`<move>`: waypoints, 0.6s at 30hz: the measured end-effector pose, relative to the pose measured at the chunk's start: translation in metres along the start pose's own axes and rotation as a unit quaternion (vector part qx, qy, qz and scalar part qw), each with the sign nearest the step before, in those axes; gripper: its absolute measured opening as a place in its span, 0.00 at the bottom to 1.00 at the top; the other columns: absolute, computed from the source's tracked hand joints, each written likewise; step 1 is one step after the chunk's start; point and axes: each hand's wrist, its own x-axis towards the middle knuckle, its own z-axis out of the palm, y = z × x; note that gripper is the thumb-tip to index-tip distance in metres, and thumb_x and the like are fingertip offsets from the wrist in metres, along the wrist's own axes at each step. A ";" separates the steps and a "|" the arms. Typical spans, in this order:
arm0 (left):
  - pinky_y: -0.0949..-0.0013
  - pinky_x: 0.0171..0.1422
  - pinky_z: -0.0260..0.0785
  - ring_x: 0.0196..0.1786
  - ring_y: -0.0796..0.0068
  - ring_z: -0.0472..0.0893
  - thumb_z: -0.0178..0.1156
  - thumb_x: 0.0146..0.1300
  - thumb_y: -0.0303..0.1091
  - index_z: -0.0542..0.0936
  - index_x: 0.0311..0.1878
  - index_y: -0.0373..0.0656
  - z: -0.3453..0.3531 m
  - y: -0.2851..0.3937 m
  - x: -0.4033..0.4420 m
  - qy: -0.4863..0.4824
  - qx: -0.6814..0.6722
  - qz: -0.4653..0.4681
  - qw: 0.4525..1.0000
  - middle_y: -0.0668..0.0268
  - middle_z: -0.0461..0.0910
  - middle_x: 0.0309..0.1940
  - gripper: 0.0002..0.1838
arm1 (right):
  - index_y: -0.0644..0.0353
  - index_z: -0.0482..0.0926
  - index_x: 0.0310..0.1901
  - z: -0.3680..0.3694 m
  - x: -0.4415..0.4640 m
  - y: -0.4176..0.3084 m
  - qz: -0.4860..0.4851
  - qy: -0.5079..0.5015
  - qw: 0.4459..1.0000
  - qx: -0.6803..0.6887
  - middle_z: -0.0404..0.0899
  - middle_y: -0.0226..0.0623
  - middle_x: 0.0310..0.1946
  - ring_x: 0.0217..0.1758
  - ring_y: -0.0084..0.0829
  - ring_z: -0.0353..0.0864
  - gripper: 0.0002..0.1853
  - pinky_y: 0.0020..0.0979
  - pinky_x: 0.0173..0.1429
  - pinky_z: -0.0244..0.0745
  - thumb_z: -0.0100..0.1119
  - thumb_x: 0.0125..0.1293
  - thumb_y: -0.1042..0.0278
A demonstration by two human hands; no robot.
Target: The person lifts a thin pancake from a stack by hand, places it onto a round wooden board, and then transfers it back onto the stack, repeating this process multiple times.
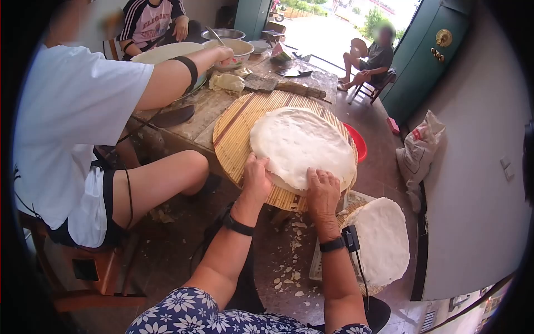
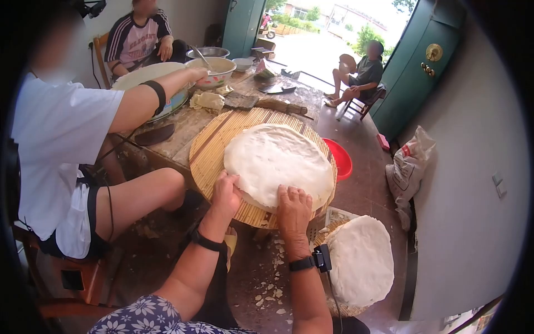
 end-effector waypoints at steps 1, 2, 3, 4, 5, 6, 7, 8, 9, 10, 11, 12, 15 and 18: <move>0.60 0.62 0.71 0.55 0.61 0.76 0.48 0.58 0.22 0.68 0.57 0.33 -0.003 -0.003 0.003 0.001 -0.003 0.002 1.000 0.55 0.74 0.52 0.21 | 0.54 0.79 0.51 0.000 -0.001 0.001 0.005 -0.011 1.000 -0.001 0.79 0.38 0.49 0.57 0.42 0.74 0.19 0.45 0.63 0.65 0.59 0.56 0.69; 0.60 0.62 0.71 0.55 0.60 0.76 0.48 0.58 0.21 0.69 0.57 0.33 -0.008 -0.007 0.009 0.003 -0.006 0.005 1.000 0.55 0.74 0.52 0.21 | 0.55 0.79 0.52 0.001 -0.002 0.004 0.007 -0.020 1.000 0.020 0.78 0.40 0.50 0.57 0.43 0.74 0.20 0.45 0.63 0.65 0.60 0.55 0.69; 0.60 0.62 0.71 0.55 0.60 0.76 0.48 0.57 0.20 0.69 0.57 0.33 -0.009 -0.007 0.011 0.005 -0.008 0.008 1.000 0.55 0.74 0.52 0.21 | 0.55 0.79 0.53 0.001 -0.003 0.007 0.010 -0.029 0.999 0.042 0.78 0.41 0.51 0.58 0.44 0.73 0.21 0.46 0.64 0.65 0.62 0.54 0.69; 0.59 0.62 0.71 0.55 0.60 0.76 0.48 0.57 0.19 0.69 0.57 0.33 -0.009 -0.007 0.013 0.019 -0.009 0.008 1.000 0.55 0.74 0.52 0.21 | 0.55 0.79 0.53 -0.001 -0.005 0.010 0.012 -0.038 0.997 0.063 0.78 0.42 0.52 0.59 0.45 0.73 0.22 0.46 0.64 0.65 0.63 0.54 0.69; 0.59 0.62 0.71 0.55 0.60 0.76 0.48 0.56 0.19 0.69 0.56 0.33 -0.008 -0.009 0.015 0.033 -0.009 0.008 0.999 0.55 0.75 0.51 0.21 | 0.56 0.78 0.54 -0.005 -0.008 0.014 0.015 -0.050 0.995 0.083 0.78 0.43 0.53 0.59 0.46 0.73 0.23 0.46 0.64 0.65 0.64 0.53 0.69; 0.59 0.61 0.71 0.55 0.60 0.77 0.47 0.56 0.18 0.70 0.56 0.33 -0.006 -0.009 0.015 0.047 -0.010 0.008 0.999 0.55 0.75 0.51 0.22 | 0.56 0.78 0.55 -0.020 -0.008 0.013 0.017 -0.061 0.993 0.102 0.77 0.44 0.53 0.60 0.46 0.72 0.25 0.46 0.65 0.65 0.65 0.52 0.69; 0.59 0.61 0.71 0.54 0.60 0.77 0.47 0.56 0.18 0.70 0.56 0.34 -0.008 -0.012 0.016 0.050 -0.009 0.006 0.999 0.55 0.75 0.50 0.22 | 0.56 0.77 0.56 -0.035 -0.008 0.013 0.019 -0.072 0.990 0.122 0.77 0.45 0.54 0.60 0.47 0.72 0.26 0.46 0.65 0.64 0.67 0.52 0.69; 0.58 0.61 0.71 0.54 0.61 0.77 0.47 0.56 0.17 0.70 0.56 0.34 -0.011 -0.014 0.019 0.052 -0.008 0.007 0.999 0.55 0.75 0.50 0.22 | 0.57 0.77 0.56 -0.045 -0.009 0.014 0.020 -0.085 0.988 0.125 0.77 0.45 0.54 0.60 0.48 0.72 0.26 0.46 0.65 0.65 0.67 0.52 0.69; 0.58 0.61 0.71 0.54 0.61 0.76 0.47 0.55 0.17 0.70 0.56 0.34 -0.013 -0.015 0.021 0.056 -0.006 0.009 0.998 0.55 0.75 0.49 0.22 | 0.58 0.77 0.56 -0.055 -0.012 0.017 0.021 -0.097 0.987 0.128 0.76 0.46 0.54 0.60 0.48 0.72 0.26 0.46 0.66 0.65 0.67 0.52 0.70; 0.58 0.61 0.71 0.53 0.61 0.76 0.47 0.55 0.17 0.70 0.56 0.34 -0.011 -0.013 0.020 0.060 -0.001 0.007 0.998 0.55 0.75 0.49 0.22 | 0.58 0.77 0.56 -0.063 -0.017 0.020 0.021 -0.110 0.985 0.133 0.76 0.46 0.54 0.61 0.48 0.71 0.27 0.46 0.66 0.65 0.67 0.52 0.70; 0.58 0.61 0.71 0.53 0.61 0.76 0.48 0.55 0.17 0.70 0.56 0.34 -0.008 -0.012 0.017 0.065 0.005 0.005 0.998 0.55 0.75 0.49 0.22 | 0.59 0.76 0.56 -0.069 -0.025 0.026 0.026 -0.115 0.985 0.126 0.76 0.46 0.54 0.61 0.48 0.71 0.27 0.45 0.65 0.65 0.67 0.51 0.71; 0.58 0.60 0.72 0.52 0.61 0.76 0.48 0.55 0.17 0.70 0.56 0.33 -0.005 -0.010 0.016 0.071 0.012 0.006 0.997 0.55 0.75 0.49 0.22 | 0.59 0.76 0.56 -0.073 -0.032 0.031 0.030 -0.117 0.985 0.120 0.76 0.46 0.54 0.60 0.47 0.71 0.27 0.44 0.65 0.66 0.67 0.51 0.72; 0.59 0.59 0.72 0.51 0.62 0.76 0.48 0.55 0.17 0.69 0.56 0.34 -0.001 -0.011 0.014 0.081 0.012 0.011 0.997 0.56 0.74 0.49 0.22 | 0.61 0.77 0.54 -0.087 -0.059 0.047 0.034 -0.123 0.986 0.105 0.76 0.45 0.52 0.59 0.47 0.72 0.25 0.44 0.64 0.67 0.66 0.51 0.75; 0.59 0.58 0.73 0.51 0.62 0.76 0.48 0.54 0.17 0.69 0.57 0.35 -0.013 -0.017 0.023 0.080 0.031 0.037 0.996 0.56 0.74 0.49 0.23 | 0.61 0.77 0.53 -0.106 -0.086 0.061 0.049 -0.133 0.986 0.091 0.76 0.45 0.52 0.58 0.47 0.72 0.24 0.44 0.64 0.68 0.65 0.51 0.76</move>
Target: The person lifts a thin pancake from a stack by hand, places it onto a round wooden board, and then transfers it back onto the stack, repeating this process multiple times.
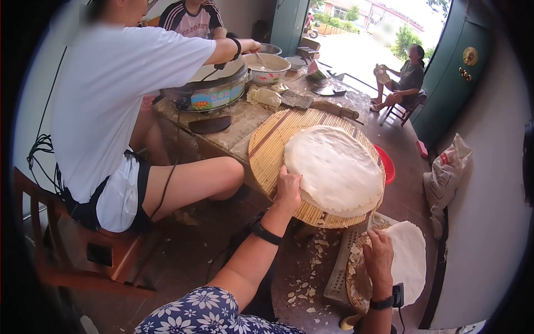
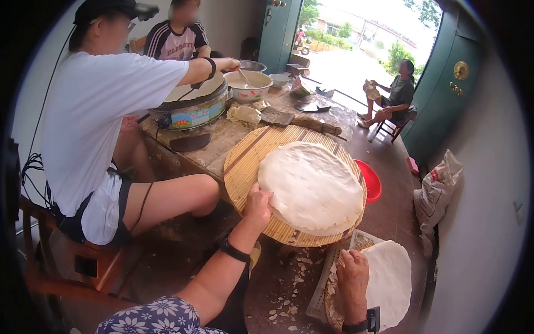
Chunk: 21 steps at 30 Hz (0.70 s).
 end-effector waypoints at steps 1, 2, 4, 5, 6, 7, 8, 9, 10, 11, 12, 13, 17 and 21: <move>0.60 0.57 0.73 0.51 0.62 0.77 0.48 0.54 0.17 0.68 0.57 0.35 -0.004 -0.003 0.003 0.005 0.015 0.012 1.000 0.56 0.74 0.50 0.24 | 0.61 0.77 0.53 -0.002 -0.006 0.004 0.012 -0.005 1.000 -0.004 0.76 0.45 0.52 0.58 0.47 0.72 0.24 0.44 0.63 0.68 0.65 0.52 0.77; 0.60 0.57 0.73 0.51 0.61 0.77 0.48 0.54 0.17 0.68 0.57 0.35 -0.006 -0.012 0.003 0.007 0.030 0.016 0.999 0.56 0.74 0.50 0.24 | 0.61 0.77 0.53 -0.003 -0.012 0.010 0.013 -0.003 1.000 -0.009 0.76 0.45 0.51 0.58 0.47 0.72 0.23 0.44 0.63 0.68 0.65 0.52 0.77; 0.61 0.57 0.74 0.50 0.61 0.78 0.48 0.54 0.15 0.67 0.59 0.34 -0.005 -0.010 0.004 -0.009 0.007 0.006 1.000 0.55 0.75 0.50 0.25 | 0.61 0.77 0.53 -0.015 -0.033 0.024 0.034 -0.008 0.999 -0.032 0.76 0.45 0.51 0.58 0.47 0.72 0.23 0.43 0.63 0.69 0.64 0.52 0.77; 0.61 0.57 0.74 0.51 0.60 0.78 0.47 0.54 0.14 0.67 0.59 0.34 0.001 -0.004 0.000 -0.011 0.027 0.006 1.000 0.55 0.75 0.50 0.26 | 0.61 0.77 0.52 -0.024 -0.038 0.027 0.042 -0.005 0.999 -0.029 0.76 0.46 0.51 0.57 0.47 0.73 0.22 0.43 0.62 0.69 0.65 0.53 0.76; 0.60 0.58 0.75 0.51 0.60 0.78 0.47 0.54 0.14 0.67 0.59 0.34 0.003 0.000 -0.002 -0.013 0.048 0.006 0.999 0.55 0.75 0.50 0.26 | 0.61 0.77 0.52 -0.030 -0.045 0.032 0.056 -0.001 0.998 -0.034 0.76 0.46 0.51 0.57 0.47 0.73 0.22 0.42 0.62 0.69 0.65 0.53 0.76; 0.62 0.54 0.74 0.50 0.63 0.78 0.50 0.54 0.16 0.66 0.60 0.38 -0.001 0.000 0.001 -0.023 0.057 0.002 0.998 0.58 0.75 0.50 0.26 | 0.61 0.77 0.52 -0.033 -0.050 0.039 0.067 0.007 0.997 -0.037 0.76 0.47 0.51 0.57 0.47 0.73 0.21 0.42 0.62 0.70 0.65 0.53 0.76; 0.64 0.51 0.74 0.49 0.67 0.77 0.53 0.55 0.18 0.66 0.60 0.41 -0.004 0.000 0.003 -0.033 0.067 0.003 0.997 0.61 0.75 0.49 0.27 | 0.61 0.78 0.52 -0.035 -0.055 0.044 0.075 0.018 0.996 -0.038 0.76 0.47 0.51 0.57 0.48 0.73 0.21 0.42 0.61 0.70 0.65 0.54 0.76; 0.60 0.55 0.74 0.51 0.63 0.77 0.50 0.54 0.16 0.66 0.59 0.37 -0.005 -0.001 0.002 -0.014 0.079 0.011 0.997 0.57 0.75 0.50 0.26 | 0.62 0.78 0.51 -0.038 -0.060 0.048 0.086 0.025 0.995 -0.033 0.76 0.48 0.51 0.56 0.48 0.74 0.20 0.42 0.60 0.71 0.64 0.55 0.76; 0.57 0.59 0.74 0.53 0.58 0.78 0.47 0.53 0.14 0.67 0.58 0.33 0.000 0.002 0.000 0.005 0.090 0.024 0.996 0.53 0.74 0.51 0.26 | 0.62 0.78 0.51 -0.038 -0.066 0.054 0.099 0.029 0.994 -0.027 0.77 0.48 0.50 0.56 0.48 0.74 0.20 0.42 0.60 0.71 0.64 0.55 0.76; 0.56 0.59 0.73 0.53 0.58 0.78 0.47 0.53 0.15 0.67 0.58 0.31 0.005 0.006 -0.004 0.011 0.111 0.014 0.994 0.54 0.75 0.50 0.25 | 0.62 0.78 0.51 -0.035 -0.071 0.060 0.112 0.035 0.993 -0.018 0.77 0.48 0.50 0.56 0.48 0.74 0.19 0.42 0.60 0.71 0.64 0.55 0.75; 0.55 0.60 0.73 0.53 0.57 0.77 0.48 0.53 0.15 0.66 0.59 0.31 0.009 0.009 -0.008 0.015 0.134 0.007 0.991 0.54 0.74 0.50 0.26 | 0.62 0.78 0.51 -0.032 -0.078 0.066 0.125 0.040 0.991 -0.010 0.77 0.48 0.50 0.56 0.48 0.74 0.19 0.42 0.60 0.71 0.64 0.55 0.75; 0.54 0.60 0.73 0.53 0.57 0.77 0.47 0.53 0.15 0.65 0.59 0.31 0.013 0.012 -0.012 0.007 0.149 0.012 0.989 0.54 0.73 0.51 0.27 | 0.62 0.78 0.51 -0.030 -0.084 0.070 0.133 0.044 0.990 -0.005 0.77 0.48 0.50 0.56 0.48 0.74 0.19 0.42 0.59 0.71 0.65 0.55 0.75; 0.62 0.51 0.74 0.49 0.63 0.77 0.50 0.53 0.13 0.64 0.60 0.37 0.007 0.007 -0.005 -0.005 0.166 0.038 0.985 0.57 0.74 0.50 0.28 | 0.62 0.78 0.50 -0.017 -0.106 0.085 0.157 0.051 0.986 0.018 0.77 0.47 0.50 0.55 0.48 0.75 0.19 0.42 0.58 0.72 0.65 0.55 0.75; 0.61 0.55 0.74 0.53 0.61 0.76 0.49 0.53 0.11 0.59 0.64 0.35 0.014 0.012 -0.014 -0.010 0.176 0.024 0.984 0.54 0.71 0.54 0.32 | 0.61 0.78 0.49 -0.016 -0.117 0.099 0.179 0.062 0.982 0.020 0.78 0.47 0.49 0.55 0.47 0.75 0.18 0.42 0.58 0.72 0.65 0.55 0.74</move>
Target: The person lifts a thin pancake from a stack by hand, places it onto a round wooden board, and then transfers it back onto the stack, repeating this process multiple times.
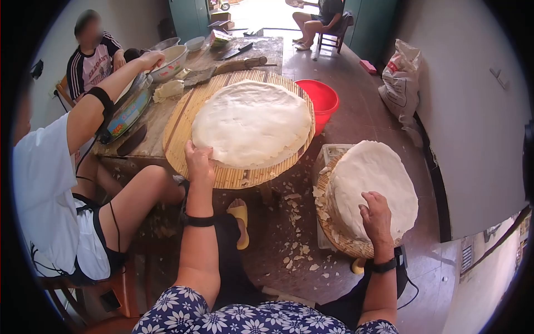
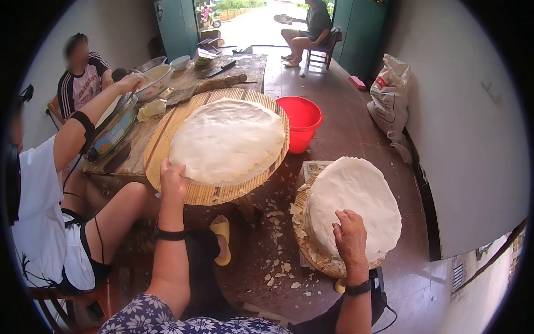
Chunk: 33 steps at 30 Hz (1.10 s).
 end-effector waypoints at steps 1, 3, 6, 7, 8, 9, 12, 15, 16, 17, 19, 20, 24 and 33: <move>0.60 0.55 0.74 0.53 0.60 0.76 0.49 0.53 0.10 0.58 0.65 0.36 -0.001 -0.002 0.000 0.006 -0.004 0.001 1.000 0.54 0.71 0.55 0.33 | 0.60 0.78 0.50 -0.001 -0.001 0.004 0.005 0.002 1.000 -0.003 0.78 0.46 0.50 0.55 0.47 0.75 0.18 0.42 0.58 0.72 0.65 0.55 0.74; 0.60 0.57 0.74 0.54 0.60 0.75 0.48 0.52 0.09 0.56 0.67 0.36 0.001 -0.002 -0.001 0.022 -0.014 0.007 1.000 0.53 0.71 0.55 0.36 | 0.60 0.78 0.50 -0.001 0.000 0.012 0.012 0.007 1.000 -0.008 0.78 0.46 0.50 0.55 0.47 0.75 0.19 0.42 0.58 0.72 0.65 0.55 0.74; 0.59 0.56 0.74 0.54 0.60 0.76 0.48 0.51 0.08 0.53 0.69 0.37 0.007 0.004 -0.011 0.016 0.008 -0.005 1.000 0.53 0.70 0.56 0.39 | 0.59 0.78 0.50 0.001 -0.001 0.018 0.014 0.014 1.000 -0.009 0.78 0.46 0.50 0.55 0.47 0.75 0.19 0.41 0.58 0.72 0.65 0.55 0.74; 0.59 0.55 0.75 0.54 0.60 0.76 0.48 0.51 0.08 0.53 0.69 0.36 0.005 0.003 -0.010 0.002 0.011 -0.007 1.000 0.53 0.70 0.56 0.38 | 0.59 0.78 0.50 0.001 -0.001 0.018 0.017 0.013 1.000 -0.008 0.78 0.46 0.50 0.55 0.47 0.75 0.19 0.41 0.58 0.72 0.65 0.55 0.74; 0.60 0.55 0.76 0.53 0.60 0.76 0.48 0.52 0.08 0.53 0.69 0.36 0.002 0.003 -0.007 -0.012 0.014 -0.009 1.000 0.54 0.70 0.55 0.38 | 0.59 0.78 0.50 0.001 -0.001 0.018 0.018 0.013 1.000 -0.007 0.78 0.46 0.50 0.55 0.47 0.75 0.19 0.41 0.58 0.72 0.65 0.55 0.74; 0.60 0.54 0.76 0.53 0.61 0.76 0.48 0.52 0.08 0.53 0.68 0.36 0.000 0.002 -0.006 -0.026 0.016 -0.011 0.999 0.54 0.70 0.55 0.38 | 0.59 0.78 0.51 0.000 -0.001 0.018 0.020 0.012 1.000 -0.007 0.78 0.46 0.50 0.55 0.47 0.75 0.19 0.41 0.58 0.72 0.65 0.55 0.74; 0.61 0.50 0.78 0.51 0.62 0.77 0.48 0.52 0.09 0.54 0.68 0.36 -0.002 -0.001 -0.004 -0.028 0.039 -0.014 0.999 0.54 0.71 0.54 0.37 | 0.59 0.78 0.50 -0.002 0.000 0.018 0.025 0.012 1.000 -0.007 0.78 0.46 0.50 0.56 0.47 0.75 0.19 0.41 0.58 0.72 0.65 0.55 0.73; 0.62 0.49 0.77 0.49 0.65 0.78 0.48 0.54 0.11 0.62 0.61 0.39 -0.004 -0.003 -0.003 -0.016 0.045 -0.012 0.999 0.58 0.73 0.51 0.29 | 0.59 0.78 0.50 -0.002 0.001 0.020 0.029 0.009 0.999 -0.009 0.78 0.46 0.50 0.56 0.47 0.75 0.18 0.41 0.58 0.72 0.65 0.56 0.74; 0.63 0.47 0.77 0.48 0.66 0.79 0.49 0.55 0.12 0.62 0.61 0.39 -0.005 -0.004 -0.002 -0.024 0.047 -0.010 0.999 0.58 0.73 0.50 0.29 | 0.59 0.78 0.50 -0.001 0.000 0.020 0.030 0.011 0.999 -0.010 0.78 0.46 0.50 0.56 0.47 0.75 0.18 0.41 0.58 0.72 0.64 0.56 0.74; 0.64 0.45 0.78 0.46 0.66 0.79 0.50 0.55 0.13 0.62 0.62 0.39 -0.008 -0.005 0.000 -0.032 0.048 -0.009 0.998 0.58 0.74 0.49 0.29 | 0.59 0.78 0.50 -0.001 0.000 0.020 0.030 0.013 0.999 -0.011 0.78 0.46 0.50 0.56 0.47 0.75 0.18 0.41 0.58 0.72 0.64 0.56 0.74; 0.67 0.39 0.77 0.41 0.69 0.79 0.52 0.56 0.15 0.60 0.64 0.36 -0.005 0.001 -0.003 -0.032 0.092 -0.014 0.995 0.58 0.75 0.46 0.31 | 0.59 0.78 0.50 -0.002 0.001 0.020 0.031 0.014 0.999 -0.010 0.78 0.46 0.50 0.56 0.47 0.75 0.18 0.41 0.58 0.72 0.64 0.56 0.74; 0.69 0.35 0.76 0.37 0.71 0.79 0.54 0.56 0.17 0.58 0.67 0.34 -0.004 0.004 -0.006 -0.025 0.134 -0.021 0.990 0.58 0.75 0.43 0.33 | 0.59 0.78 0.50 -0.003 0.001 0.020 0.032 0.013 0.999 -0.008 0.78 0.46 0.50 0.56 0.47 0.75 0.18 0.41 0.58 0.72 0.64 0.56 0.74; 0.72 0.22 0.68 0.23 0.77 0.75 0.58 0.58 0.22 0.58 0.69 0.31 -0.002 0.012 -0.012 -0.026 0.296 0.015 0.955 0.61 0.76 0.32 0.35 | 0.59 0.78 0.50 -0.002 0.000 0.021 0.029 0.005 1.000 -0.005 0.78 0.47 0.49 0.55 0.47 0.75 0.18 0.41 0.57 0.72 0.64 0.56 0.75; 0.73 0.23 0.70 0.25 0.77 0.77 0.58 0.59 0.23 0.58 0.68 0.32 0.001 0.023 -0.018 -0.011 0.343 0.051 0.938 0.58 0.80 0.37 0.34 | 0.59 0.77 0.50 0.001 -0.002 0.023 0.022 -0.002 1.000 0.000 0.78 0.47 0.49 0.56 0.48 0.75 0.18 0.41 0.58 0.73 0.64 0.56 0.75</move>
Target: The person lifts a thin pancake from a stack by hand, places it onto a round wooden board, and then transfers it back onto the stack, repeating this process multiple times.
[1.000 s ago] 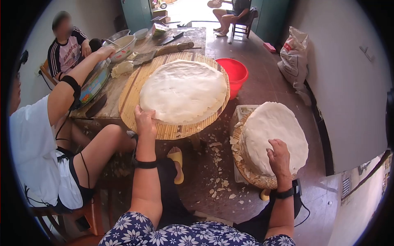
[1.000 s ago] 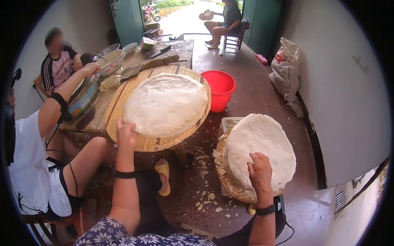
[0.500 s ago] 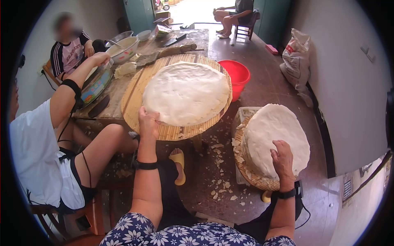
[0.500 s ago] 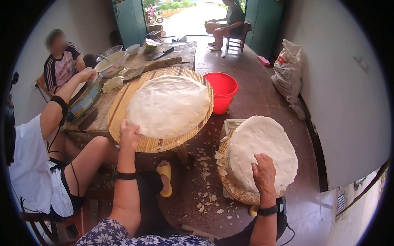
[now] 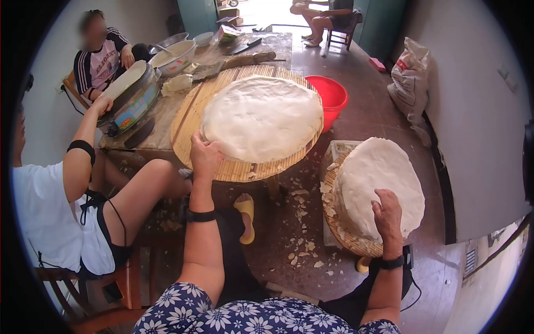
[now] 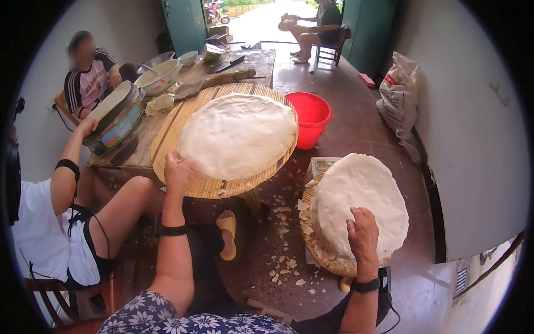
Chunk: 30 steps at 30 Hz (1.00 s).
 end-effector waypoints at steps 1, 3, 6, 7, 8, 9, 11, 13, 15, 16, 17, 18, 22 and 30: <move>0.72 0.24 0.70 0.26 0.76 0.78 0.58 0.59 0.23 0.57 0.68 0.33 0.000 -0.001 0.001 0.010 -0.010 -0.006 1.000 0.57 0.80 0.37 0.34 | 0.59 0.77 0.50 0.001 0.000 0.000 0.001 0.000 1.000 0.002 0.78 0.47 0.49 0.56 0.48 0.75 0.18 0.41 0.58 0.73 0.64 0.56 0.75; 0.72 0.25 0.71 0.27 0.75 0.79 0.59 0.58 0.23 0.56 0.69 0.34 0.001 -0.005 0.005 0.027 -0.029 -0.018 0.999 0.57 0.80 0.39 0.36 | 0.59 0.77 0.50 0.001 -0.001 -0.001 0.005 0.000 1.000 0.004 0.78 0.47 0.49 0.56 0.48 0.75 0.18 0.41 0.58 0.73 0.64 0.56 0.74; 0.70 0.32 0.75 0.34 0.71 0.81 0.59 0.56 0.23 0.57 0.69 0.34 0.000 -0.008 0.008 0.044 0.012 -0.004 0.999 0.55 0.79 0.41 0.37 | 0.59 0.78 0.50 0.001 -0.001 -0.001 0.010 -0.004 1.000 0.008 0.78 0.46 0.49 0.56 0.47 0.75 0.18 0.41 0.58 0.73 0.64 0.56 0.74; 0.64 0.48 0.75 0.46 0.62 0.81 0.63 0.55 0.26 0.60 0.68 0.37 -0.001 -0.017 0.016 0.094 0.125 0.067 0.985 0.52 0.79 0.46 0.37 | 0.59 0.78 0.51 0.001 -0.001 -0.001 0.010 -0.005 1.000 0.004 0.78 0.46 0.49 0.56 0.47 0.75 0.18 0.41 0.58 0.73 0.64 0.56 0.74; 0.63 0.53 0.73 0.50 0.60 0.80 0.64 0.54 0.27 0.63 0.67 0.38 -0.001 -0.028 0.020 0.136 0.205 0.128 0.961 0.52 0.79 0.47 0.35 | 0.59 0.78 0.51 0.001 -0.001 0.000 0.010 -0.006 1.000 0.002 0.78 0.46 0.49 0.56 0.47 0.75 0.19 0.42 0.58 0.73 0.64 0.56 0.74; 0.61 0.58 0.70 0.54 0.57 0.78 0.65 0.54 0.28 0.66 0.65 0.38 0.004 -0.021 0.013 0.177 0.284 0.187 0.924 0.51 0.78 0.48 0.34 | 0.59 0.78 0.51 0.001 -0.001 0.000 0.010 -0.007 1.000 0.000 0.78 0.46 0.49 0.56 0.47 0.75 0.19 0.42 0.58 0.73 0.64 0.56 0.74; 0.59 0.64 0.66 0.59 0.54 0.75 0.65 0.55 0.30 0.71 0.62 0.40 0.013 -0.007 0.001 0.164 0.348 0.282 0.879 0.51 0.78 0.52 0.29 | 0.59 0.78 0.51 0.001 0.000 0.001 0.005 0.007 1.000 -0.014 0.78 0.46 0.49 0.56 0.47 0.75 0.19 0.41 0.58 0.72 0.65 0.55 0.74; 0.58 0.67 0.63 0.61 0.52 0.73 0.64 0.56 0.33 0.76 0.57 0.42 0.024 0.002 -0.008 0.058 0.322 0.353 0.876 0.53 0.76 0.56 0.23 | 0.59 0.78 0.51 -0.002 -0.001 0.004 0.008 0.016 0.999 -0.031 0.78 0.45 0.49 0.55 0.46 0.75 0.19 0.41 0.58 0.72 0.65 0.55 0.73; 0.58 0.66 0.64 0.60 0.54 0.74 0.63 0.58 0.34 0.79 0.52 0.44 0.036 0.005 -0.018 -0.015 0.329 0.351 0.876 0.56 0.78 0.54 0.18 | 0.60 0.78 0.51 -0.006 -0.002 0.006 0.017 0.022 0.998 -0.049 0.78 0.45 0.49 0.55 0.46 0.75 0.19 0.41 0.59 0.71 0.65 0.55 0.73; 0.58 0.65 0.64 0.60 0.55 0.74 0.62 0.59 0.35 0.81 0.50 0.45 0.039 0.006 -0.022 -0.051 0.332 0.350 0.874 0.58 0.79 0.54 0.16 | 0.60 0.78 0.50 -0.008 -0.003 0.008 0.027 0.019 0.998 -0.056 0.78 0.45 0.49 0.55 0.46 0.75 0.19 0.41 0.59 0.71 0.65 0.55 0.73; 0.56 0.66 0.63 0.59 0.56 0.75 0.62 0.59 0.38 0.82 0.47 0.46 0.042 0.002 -0.022 -0.039 0.358 0.348 0.866 0.60 0.81 0.51 0.14 | 0.60 0.78 0.50 -0.011 -0.005 0.010 0.037 0.016 0.997 -0.063 0.78 0.45 0.48 0.54 0.46 0.75 0.19 0.41 0.59 0.71 0.65 0.55 0.74; 0.55 0.65 0.63 0.59 0.56 0.75 0.62 0.59 0.38 0.82 0.47 0.46 0.042 -0.001 -0.022 -0.041 0.375 0.339 0.862 0.59 0.81 0.51 0.14 | 0.61 0.78 0.50 -0.012 -0.007 0.013 0.047 0.013 0.996 -0.069 0.78 0.45 0.48 0.54 0.46 0.75 0.19 0.42 0.59 0.70 0.65 0.55 0.74; 0.51 0.68 0.59 0.61 0.59 0.73 0.61 0.59 0.40 0.82 0.50 0.48 0.039 -0.007 -0.018 -0.052 0.405 0.293 0.865 0.60 0.79 0.53 0.16 | 0.61 0.79 0.50 -0.016 -0.013 0.028 0.066 0.010 0.996 -0.063 0.78 0.45 0.48 0.54 0.46 0.75 0.19 0.42 0.59 0.70 0.66 0.54 0.74; 0.50 0.69 0.56 0.64 0.59 0.71 0.64 0.57 0.40 0.80 0.52 0.47 0.055 0.001 -0.034 -0.054 0.374 0.356 0.855 0.59 0.77 0.56 0.19 | 0.61 0.78 0.49 -0.021 -0.016 0.029 0.091 0.005 0.995 -0.033 0.78 0.45 0.47 0.54 0.46 0.75 0.19 0.42 0.60 0.69 0.65 0.54 0.75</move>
